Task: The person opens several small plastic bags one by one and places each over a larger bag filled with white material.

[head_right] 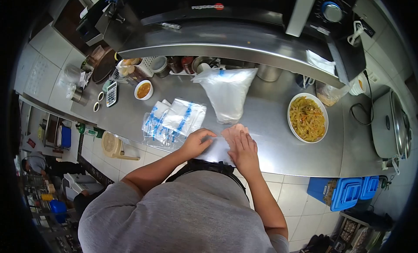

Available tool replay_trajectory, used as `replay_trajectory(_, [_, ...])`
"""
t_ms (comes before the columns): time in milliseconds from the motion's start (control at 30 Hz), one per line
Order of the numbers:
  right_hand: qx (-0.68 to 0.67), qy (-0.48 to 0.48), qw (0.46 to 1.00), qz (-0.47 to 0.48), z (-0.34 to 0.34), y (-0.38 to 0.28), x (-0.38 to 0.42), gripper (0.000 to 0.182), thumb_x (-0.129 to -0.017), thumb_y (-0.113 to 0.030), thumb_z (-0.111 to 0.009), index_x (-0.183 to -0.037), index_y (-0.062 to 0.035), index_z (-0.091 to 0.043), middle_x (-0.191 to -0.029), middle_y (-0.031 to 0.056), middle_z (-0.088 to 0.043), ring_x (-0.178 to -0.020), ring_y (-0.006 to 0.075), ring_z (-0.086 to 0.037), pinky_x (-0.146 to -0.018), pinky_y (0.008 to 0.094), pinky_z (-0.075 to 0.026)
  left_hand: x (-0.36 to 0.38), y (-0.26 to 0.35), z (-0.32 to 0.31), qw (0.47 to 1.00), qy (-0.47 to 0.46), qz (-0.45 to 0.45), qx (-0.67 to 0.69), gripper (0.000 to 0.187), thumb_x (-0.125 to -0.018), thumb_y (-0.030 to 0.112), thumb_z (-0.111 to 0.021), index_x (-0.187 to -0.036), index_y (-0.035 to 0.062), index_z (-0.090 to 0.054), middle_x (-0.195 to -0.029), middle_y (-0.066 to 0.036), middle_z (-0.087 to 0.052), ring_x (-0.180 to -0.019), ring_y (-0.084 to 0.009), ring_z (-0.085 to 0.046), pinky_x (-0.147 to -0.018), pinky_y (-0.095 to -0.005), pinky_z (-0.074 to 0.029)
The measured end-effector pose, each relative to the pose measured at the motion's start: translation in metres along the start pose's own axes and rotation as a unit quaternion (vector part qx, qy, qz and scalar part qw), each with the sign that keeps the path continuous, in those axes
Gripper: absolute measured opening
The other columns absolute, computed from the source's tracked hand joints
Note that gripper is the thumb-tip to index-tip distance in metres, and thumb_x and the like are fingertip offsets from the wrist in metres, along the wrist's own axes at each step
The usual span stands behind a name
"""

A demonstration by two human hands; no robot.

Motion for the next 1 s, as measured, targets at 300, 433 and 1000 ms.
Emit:
replay_trajectory(300, [0.094, 0.193, 0.976, 0.033, -0.061, 0.002, -0.031, 0.019, -0.073, -0.008, -0.065, -0.092, -0.0074, -0.061, -0.105, 0.0117, -0.06, -0.105, 0.0304, -0.053, -0.091, 0.0455, -0.037, 0.041, -0.057, 0.11, 0.993, 0.092, 0.076, 0.007, 0.019, -0.082, 0.006, -0.062, -0.101, 0.0065, -0.065, -0.101, -0.013, -0.065, -0.096, -0.0306, -0.062, -0.081, -0.0362, -0.049])
replay_trajectory(433, [0.043, 0.156, 0.978, 0.135, -0.086, -0.092, -0.076, 0.03, -0.076, -0.009, -0.068, -0.105, -0.0064, -0.061, -0.118, 0.0134, -0.055, -0.111, 0.0338, -0.05, -0.097, 0.0472, -0.036, 0.052, -0.085, 0.15, 0.989, 0.129, 0.068, -0.012, 0.02, -0.082, 0.005, -0.062, -0.101, 0.0063, -0.065, -0.102, -0.014, -0.065, -0.097, -0.0312, -0.061, -0.083, -0.0361, -0.048])
replay_trajectory(1000, [-0.149, 0.07, 0.968, -0.191, -0.116, -0.165, -0.108, 0.029, -0.071, -0.003, -0.074, -0.097, -0.0023, -0.059, -0.082, 0.0119, -0.064, -0.071, 0.0244, -0.061, -0.067, 0.0331, -0.049, -0.013, -0.126, 0.175, 0.996, -0.081, -0.027, -0.004, 0.091, -0.065, 0.014, -0.08, -0.142, 0.0092, -0.033, -0.128, -0.015, -0.051, -0.122, -0.0341, -0.045, -0.108, -0.0411, -0.03])
Point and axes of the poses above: each hand's wrist, its own x-axis away from the middle knuckle, its own z-axis out of the back of the hand, y = z × x, the point moved 1 cm from there along -x, towards the middle knuckle
